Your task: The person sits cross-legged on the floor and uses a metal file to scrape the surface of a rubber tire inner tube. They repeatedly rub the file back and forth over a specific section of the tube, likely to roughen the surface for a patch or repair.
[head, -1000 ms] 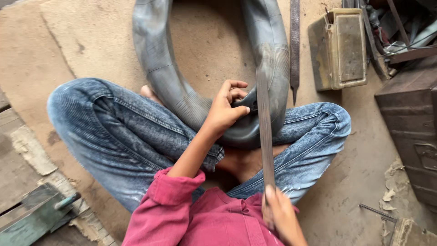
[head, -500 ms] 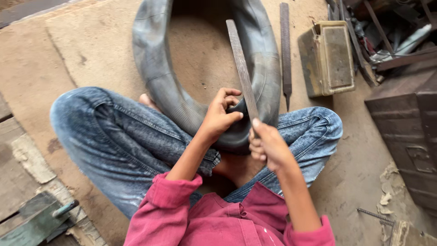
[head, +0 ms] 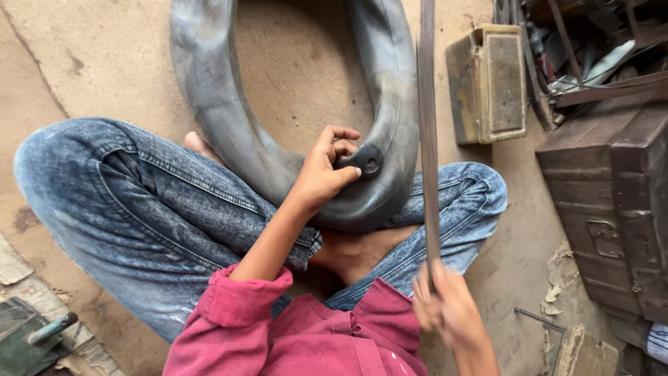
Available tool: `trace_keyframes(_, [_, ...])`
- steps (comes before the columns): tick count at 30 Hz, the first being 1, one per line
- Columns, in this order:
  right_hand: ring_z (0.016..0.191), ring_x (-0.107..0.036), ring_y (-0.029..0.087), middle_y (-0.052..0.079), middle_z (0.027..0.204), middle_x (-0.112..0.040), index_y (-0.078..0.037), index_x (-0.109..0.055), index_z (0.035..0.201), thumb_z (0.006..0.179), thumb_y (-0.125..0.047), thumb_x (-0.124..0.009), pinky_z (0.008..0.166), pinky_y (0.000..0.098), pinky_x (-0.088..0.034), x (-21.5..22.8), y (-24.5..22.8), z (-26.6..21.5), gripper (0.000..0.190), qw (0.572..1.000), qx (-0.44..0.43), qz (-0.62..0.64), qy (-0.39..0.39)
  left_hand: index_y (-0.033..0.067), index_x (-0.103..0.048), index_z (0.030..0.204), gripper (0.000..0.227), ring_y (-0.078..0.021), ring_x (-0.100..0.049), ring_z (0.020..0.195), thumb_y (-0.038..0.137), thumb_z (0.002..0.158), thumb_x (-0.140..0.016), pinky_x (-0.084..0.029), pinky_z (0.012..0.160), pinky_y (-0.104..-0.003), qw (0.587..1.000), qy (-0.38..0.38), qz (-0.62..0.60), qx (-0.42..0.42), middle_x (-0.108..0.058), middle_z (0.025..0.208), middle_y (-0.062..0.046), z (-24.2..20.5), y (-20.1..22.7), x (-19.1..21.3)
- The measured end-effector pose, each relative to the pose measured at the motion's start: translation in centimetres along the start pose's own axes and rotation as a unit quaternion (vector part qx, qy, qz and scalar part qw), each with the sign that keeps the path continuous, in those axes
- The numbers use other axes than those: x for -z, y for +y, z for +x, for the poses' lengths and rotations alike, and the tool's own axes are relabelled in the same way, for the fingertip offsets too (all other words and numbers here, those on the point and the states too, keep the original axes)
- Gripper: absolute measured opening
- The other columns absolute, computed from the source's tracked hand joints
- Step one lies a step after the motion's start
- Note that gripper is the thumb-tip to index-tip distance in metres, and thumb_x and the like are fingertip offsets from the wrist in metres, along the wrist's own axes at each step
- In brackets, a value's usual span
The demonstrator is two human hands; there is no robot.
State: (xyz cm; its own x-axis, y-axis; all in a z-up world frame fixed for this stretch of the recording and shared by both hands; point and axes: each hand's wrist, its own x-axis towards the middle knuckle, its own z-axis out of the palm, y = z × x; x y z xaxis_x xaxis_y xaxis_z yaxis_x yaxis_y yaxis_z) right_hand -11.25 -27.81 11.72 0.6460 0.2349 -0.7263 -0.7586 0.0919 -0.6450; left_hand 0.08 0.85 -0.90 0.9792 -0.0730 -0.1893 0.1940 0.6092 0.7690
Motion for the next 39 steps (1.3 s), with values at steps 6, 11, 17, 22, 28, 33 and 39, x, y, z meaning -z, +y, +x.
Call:
trace_keyframes(6, [0.040,-0.024,0.004,-0.007,0.056,-0.031,-0.007,-0.050,0.080,0.108,-0.040,-0.048,0.035,0.0223,-0.021,-9.2,-5.5,10.7,0.043,0.999,-0.011,-0.032,-0.034,0.0020,-0.045,0.136,0.062,-0.0136,-0.062,0.096,-0.009,0.079,-0.067,-0.051,0.087,-0.026,0.999,-0.020,-0.037,-0.032,-0.068,0.105,-0.007,0.3,-0.6,0.4])
trace_keyframes(11, [0.034,-0.034,0.010,-0.003,0.048,-0.038,-0.011,-0.049,0.076,0.098,-0.049,-0.051,0.031,0.0277,-0.027,-4.4,2.0,5.9,0.044,0.981,-0.046,-0.166,0.094,0.0052,-0.038,0.142,0.071,-0.0157,-0.065,0.097,-0.011,0.078,-0.064,-0.053,0.085,-0.027,0.988,-0.008,-0.154,-0.020,-0.069,0.104,-0.010,-0.3,-1.1,0.5])
trace_keyframes(17, [0.042,-0.025,0.008,-0.002,0.057,-0.032,-0.005,-0.051,0.087,0.109,-0.047,-0.043,0.039,0.0274,-0.021,3.4,7.6,-4.0,0.049,0.982,-0.125,0.037,-0.134,0.0029,-0.037,0.144,0.067,-0.0168,-0.065,0.103,-0.009,0.083,-0.062,-0.052,0.092,-0.028,0.991,-0.025,-0.128,-0.041,-0.070,0.110,-0.010,0.0,-2.0,0.7])
trace_keyframes(22, [0.032,-0.026,0.012,0.001,0.048,-0.032,-0.008,-0.042,0.069,0.105,-0.052,-0.038,0.029,0.0304,-0.021,-3.6,0.8,2.1,0.056,0.998,-0.025,0.055,0.002,0.0010,-0.046,0.136,0.056,-0.0158,-0.062,0.112,-0.004,0.085,-0.066,-0.050,0.099,-0.029,0.996,-0.051,0.049,-0.056,-0.067,0.118,-0.010,0.2,-0.6,1.2])
trace_keyframes(28, [0.039,-0.025,0.005,-0.006,0.055,-0.033,-0.010,-0.047,0.076,0.106,-0.046,-0.047,0.036,0.0227,-0.021,-10.2,-6.2,12.2,0.047,0.998,0.013,-0.067,-0.017,-0.0012,-0.062,0.121,0.037,-0.0140,-0.065,0.107,-0.004,0.084,-0.065,-0.051,0.097,-0.028,0.994,-0.080,0.069,-0.022,-0.071,0.112,-0.010,0.0,0.0,1.2])
trace_keyframes(33, [0.039,-0.033,0.004,-0.007,0.054,-0.037,-0.012,-0.049,0.077,0.100,-0.054,-0.049,0.036,0.0219,-0.024,-8.6,-4.0,12.1,0.049,0.985,-0.043,-0.154,0.062,-0.0067,-0.068,0.116,0.034,-0.0141,-0.065,0.094,-0.010,0.083,-0.066,-0.052,0.087,-0.028,0.999,-0.026,-0.043,0.010,-0.072,0.103,-0.007,0.2,-1.2,0.5])
trace_keyframes(39, [0.037,-0.040,0.010,-0.001,0.050,-0.046,-0.008,-0.053,0.072,0.099,-0.054,-0.047,0.036,0.0275,-0.030,-2.4,7.4,2.4,0.054,0.974,-0.107,-0.181,0.078,-0.0052,-0.067,0.116,0.033,-0.0125,-0.066,0.093,-0.011,0.083,-0.067,-0.055,0.080,-0.028,0.998,-0.008,-0.063,0.017,-0.072,0.103,-0.003,0.0,-1.3,0.3])
